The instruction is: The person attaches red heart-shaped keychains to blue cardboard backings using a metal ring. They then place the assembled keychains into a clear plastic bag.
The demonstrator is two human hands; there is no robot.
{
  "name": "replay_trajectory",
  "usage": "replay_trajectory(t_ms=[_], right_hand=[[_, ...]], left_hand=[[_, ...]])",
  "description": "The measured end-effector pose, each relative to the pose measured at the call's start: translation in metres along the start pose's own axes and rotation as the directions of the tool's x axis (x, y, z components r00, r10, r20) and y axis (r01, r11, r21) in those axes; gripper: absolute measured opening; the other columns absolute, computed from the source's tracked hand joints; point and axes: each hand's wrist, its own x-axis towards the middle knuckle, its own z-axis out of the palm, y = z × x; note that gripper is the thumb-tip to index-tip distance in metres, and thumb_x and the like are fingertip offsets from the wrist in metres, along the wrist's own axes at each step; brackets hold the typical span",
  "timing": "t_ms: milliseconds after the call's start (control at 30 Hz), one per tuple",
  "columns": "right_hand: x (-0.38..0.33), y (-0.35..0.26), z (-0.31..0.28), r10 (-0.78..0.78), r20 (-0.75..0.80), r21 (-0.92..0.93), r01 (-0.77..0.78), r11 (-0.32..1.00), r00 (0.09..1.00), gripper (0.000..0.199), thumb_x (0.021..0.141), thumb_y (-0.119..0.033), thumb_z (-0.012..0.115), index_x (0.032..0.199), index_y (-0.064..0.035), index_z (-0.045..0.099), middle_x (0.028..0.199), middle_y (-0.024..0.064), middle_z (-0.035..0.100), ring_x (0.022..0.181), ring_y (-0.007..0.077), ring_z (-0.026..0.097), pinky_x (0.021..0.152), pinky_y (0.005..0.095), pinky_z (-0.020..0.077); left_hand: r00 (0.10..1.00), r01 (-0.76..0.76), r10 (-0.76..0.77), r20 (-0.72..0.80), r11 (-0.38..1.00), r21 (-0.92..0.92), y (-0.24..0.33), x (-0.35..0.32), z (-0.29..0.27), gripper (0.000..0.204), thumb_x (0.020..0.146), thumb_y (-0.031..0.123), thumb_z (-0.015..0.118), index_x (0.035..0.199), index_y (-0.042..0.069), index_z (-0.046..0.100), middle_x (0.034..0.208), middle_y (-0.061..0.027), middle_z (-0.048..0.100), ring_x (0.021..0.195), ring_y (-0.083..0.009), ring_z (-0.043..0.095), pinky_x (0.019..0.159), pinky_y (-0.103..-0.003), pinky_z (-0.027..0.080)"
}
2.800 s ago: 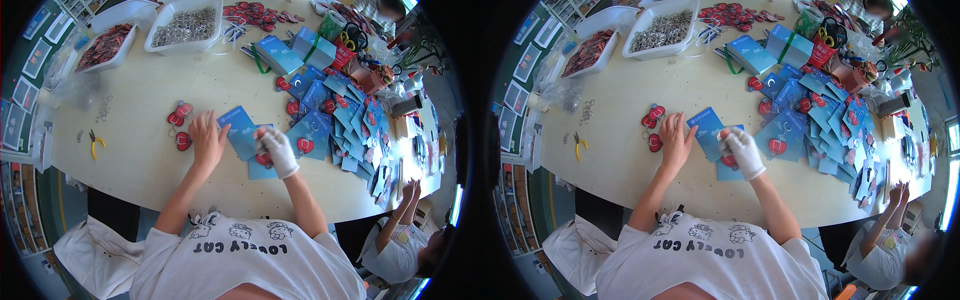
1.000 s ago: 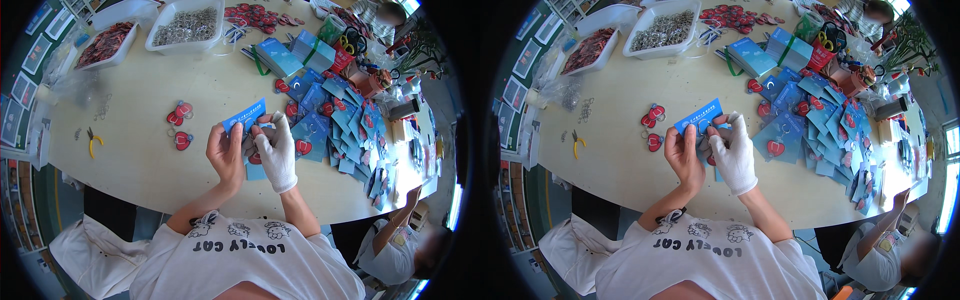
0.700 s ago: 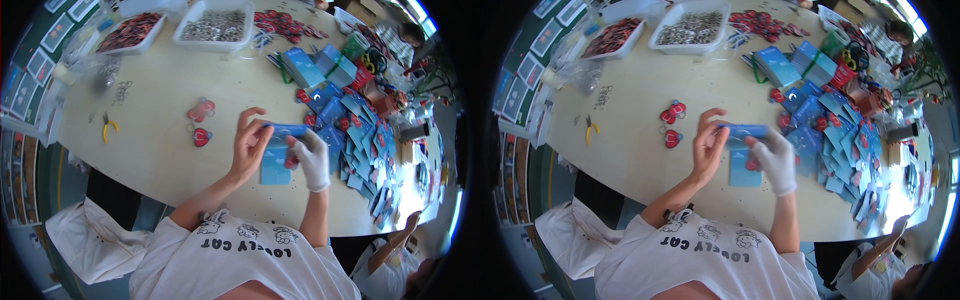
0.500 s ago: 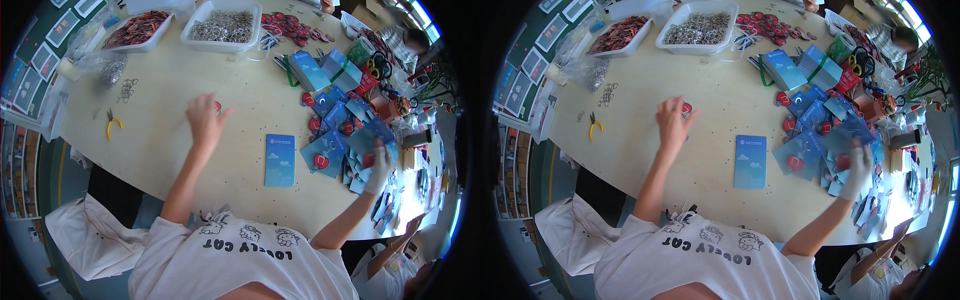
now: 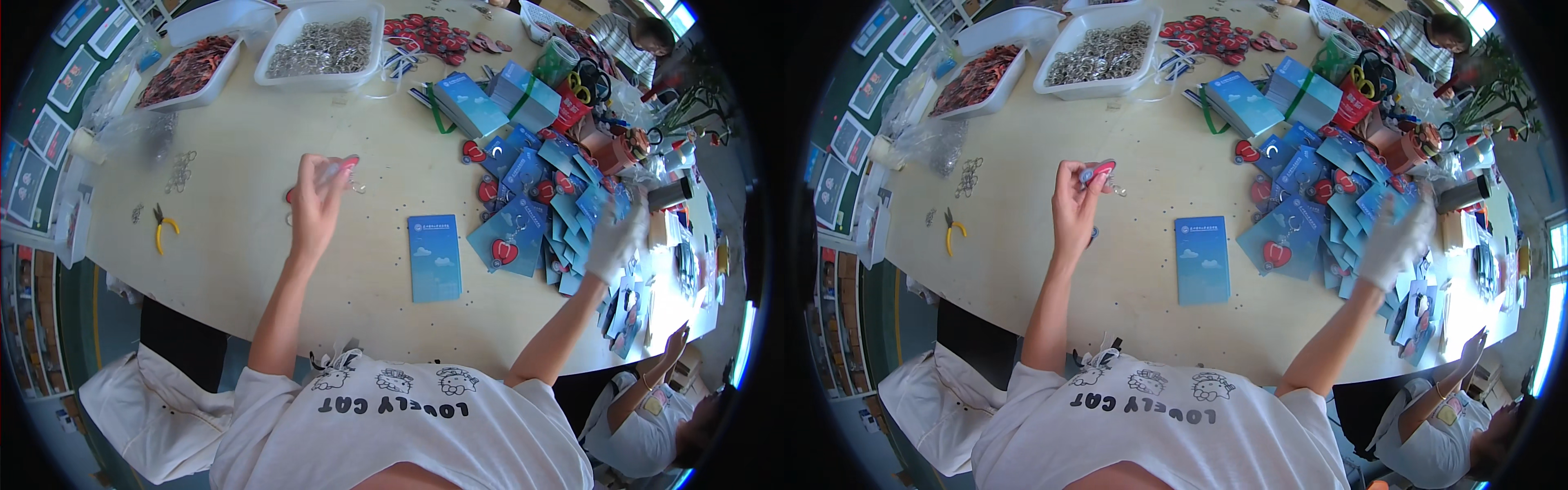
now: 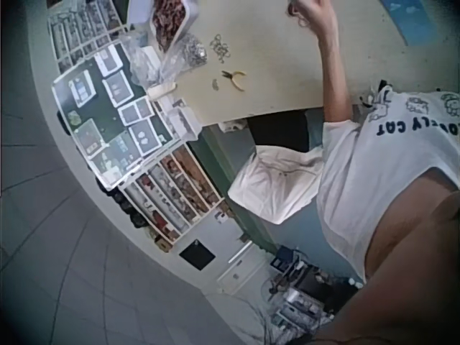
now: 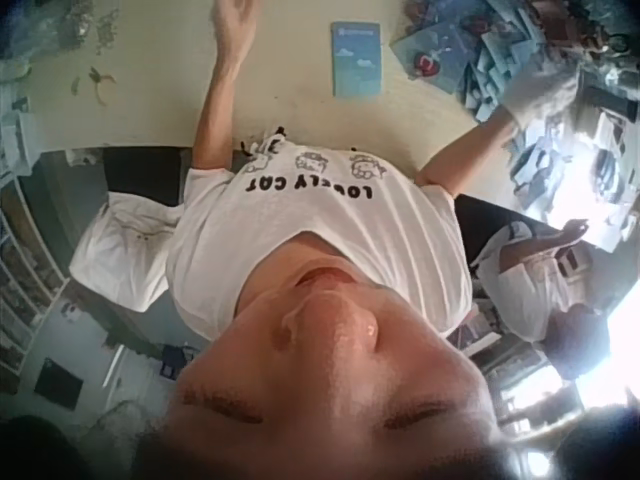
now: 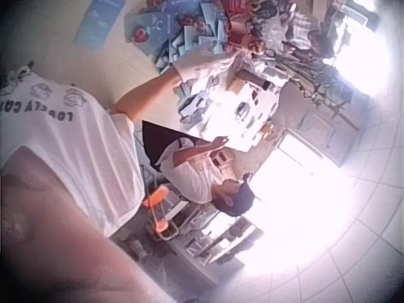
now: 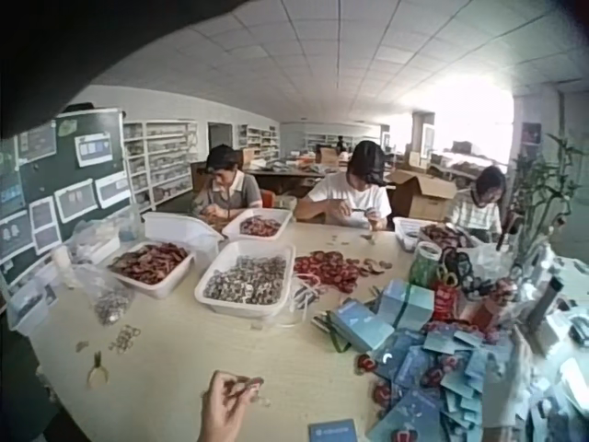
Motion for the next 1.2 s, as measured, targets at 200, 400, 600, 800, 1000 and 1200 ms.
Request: replay_trajectory(t_ms=[200, 400, 600, 800, 1000, 1200], right_hand=[[-0.083, -0.125, -0.009, -0.525, 0.799, 0.407, -0.906, 0.116, 0.292, 0.045, 0.097, -0.037, 0.047, 0.110, 0.0024, 0.063, 0.103, 0.0111, 0.067, 0.090, 0.0205, 0.062, 0.083, 0.0318, 0.0471], [-0.129, -0.126, 0.008, -0.458, 0.852, 0.022, -0.890, -0.455, 0.256, 0.026, 0.095, -0.024, 0.056, 0.108, -0.0023, 0.063, 0.100, 0.0065, 0.065, 0.092, 0.0160, 0.061, 0.082, 0.0285, 0.0479], [-0.136, -0.119, 0.005, -0.323, 0.848, 0.246, -0.853, -0.461, 0.420, 0.020, 0.097, -0.023, 0.049, 0.094, -0.0039, 0.054, 0.069, -0.0023, 0.045, 0.060, 0.0078, 0.042, 0.057, 0.0235, 0.0351], [-0.171, -0.121, 0.012, -0.247, 0.868, 0.415, -0.903, -0.113, 0.430, 0.024, 0.098, -0.025, 0.048, 0.090, -0.0028, 0.055, 0.058, -0.0027, 0.042, 0.051, 0.0059, 0.040, 0.050, 0.0211, 0.0330], [-0.172, -0.125, 0.011, -0.180, 0.857, 0.449, -0.871, -0.200, 0.483, 0.029, 0.098, -0.028, 0.049, 0.085, -0.0025, 0.055, 0.052, -0.0025, 0.041, 0.047, 0.0060, 0.037, 0.049, 0.0225, 0.0317], [-0.167, -0.124, 0.005, -0.220, 0.862, 0.457, -0.888, -0.054, 0.457, 0.032, 0.098, -0.031, 0.049, 0.085, -0.0030, 0.055, 0.053, -0.0029, 0.040, 0.047, 0.0061, 0.034, 0.048, 0.0224, 0.0291]], left_hand=[[0.834, -0.524, 0.483, 0.268, 0.845, 0.110, 0.013, -0.039, 0.057, 0.025, 0.080, -0.007, 0.061, 0.094, 0.001, 0.043, 0.110, -0.0178, 0.059, 0.097, -0.0290, 0.061, 0.085, -0.036, 0.051], [0.588, -0.781, 0.631, 0.505, 0.605, 0.153, 0.005, -0.066, 0.077, 0.020, 0.077, -0.005, 0.059, 0.094, 0.002, 0.052, 0.116, -0.0136, 0.058, 0.113, -0.0312, 0.055, 0.095, -0.042, 0.045], [0.859, -0.511, 0.390, 0.331, 0.690, 0.513, -0.010, -0.070, 0.070, 0.037, 0.081, 0.013, 0.065, 0.114, 0.002, 0.054, 0.124, -0.0138, 0.050, 0.121, -0.0336, 0.044, 0.103, -0.049, 0.031], [0.920, -0.370, 0.169, 0.353, 0.668, 0.646, -0.046, -0.065, 0.074, 0.043, 0.081, 0.020, 0.070, 0.114, 0.002, 0.050, 0.119, -0.0149, 0.047, 0.119, -0.0335, 0.041, 0.098, -0.046, 0.031], [0.957, -0.024, -0.060, 0.283, 0.959, 0.284, -0.052, -0.060, 0.074, 0.035, 0.083, 0.011, 0.070, 0.104, 0.002, 0.045, 0.105, -0.0101, 0.054, 0.101, -0.0208, 0.051, 0.089, -0.037, 0.041], [0.814, 0.577, -0.475, 0.333, 0.723, -0.379, -0.035, -0.085, 0.087, 0.044, 0.089, 0.003, 0.062, 0.128, 0.000, 0.041, 0.107, -0.0076, 0.062, 0.096, -0.0115, 0.057, 0.081, -0.025, 0.046]])
